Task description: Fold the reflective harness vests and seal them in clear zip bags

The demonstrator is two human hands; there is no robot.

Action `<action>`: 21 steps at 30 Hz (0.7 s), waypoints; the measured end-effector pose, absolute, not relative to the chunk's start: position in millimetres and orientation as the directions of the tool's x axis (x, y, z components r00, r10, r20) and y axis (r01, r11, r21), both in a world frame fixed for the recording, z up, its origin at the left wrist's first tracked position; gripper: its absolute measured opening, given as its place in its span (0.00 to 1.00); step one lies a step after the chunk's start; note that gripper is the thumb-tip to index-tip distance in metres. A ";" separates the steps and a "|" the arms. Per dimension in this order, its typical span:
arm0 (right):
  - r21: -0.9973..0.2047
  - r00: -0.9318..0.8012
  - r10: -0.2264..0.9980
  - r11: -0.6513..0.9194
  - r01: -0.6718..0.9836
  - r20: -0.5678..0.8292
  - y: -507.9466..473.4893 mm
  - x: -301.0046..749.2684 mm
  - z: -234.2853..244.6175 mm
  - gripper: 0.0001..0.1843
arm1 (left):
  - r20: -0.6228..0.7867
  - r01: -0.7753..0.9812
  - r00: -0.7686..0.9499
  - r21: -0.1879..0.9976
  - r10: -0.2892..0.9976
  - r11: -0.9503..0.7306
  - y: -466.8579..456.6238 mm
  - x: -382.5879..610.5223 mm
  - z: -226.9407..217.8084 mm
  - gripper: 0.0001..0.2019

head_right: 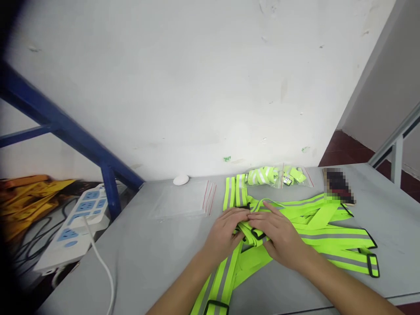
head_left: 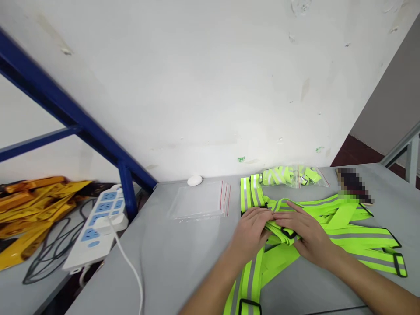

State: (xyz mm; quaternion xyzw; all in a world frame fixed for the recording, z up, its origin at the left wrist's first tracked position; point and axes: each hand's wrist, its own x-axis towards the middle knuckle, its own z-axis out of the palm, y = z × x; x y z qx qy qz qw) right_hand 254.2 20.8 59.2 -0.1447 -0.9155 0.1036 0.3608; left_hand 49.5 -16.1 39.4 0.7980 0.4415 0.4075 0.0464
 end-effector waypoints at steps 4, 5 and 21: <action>-0.190 -0.729 0.247 0.968 0.161 0.638 12.8 252.8 65.8 0.29 | 0.561 0.632 0.303 0.487 0.771 -0.603 -12.4 35.9 40.2 0.25; -0.177 -0.734 0.237 0.971 0.160 0.636 12.0 253.2 68.2 0.30 | 0.568 0.592 0.295 0.522 0.768 -0.614 -13.0 33.2 42.6 0.24; -0.848 -0.849 0.524 0.419 0.324 -0.065 78.0 228.6 209.3 0.18 | 0.169 0.065 -0.185 0.985 0.968 -0.159 -8.0 31.4 151.8 0.39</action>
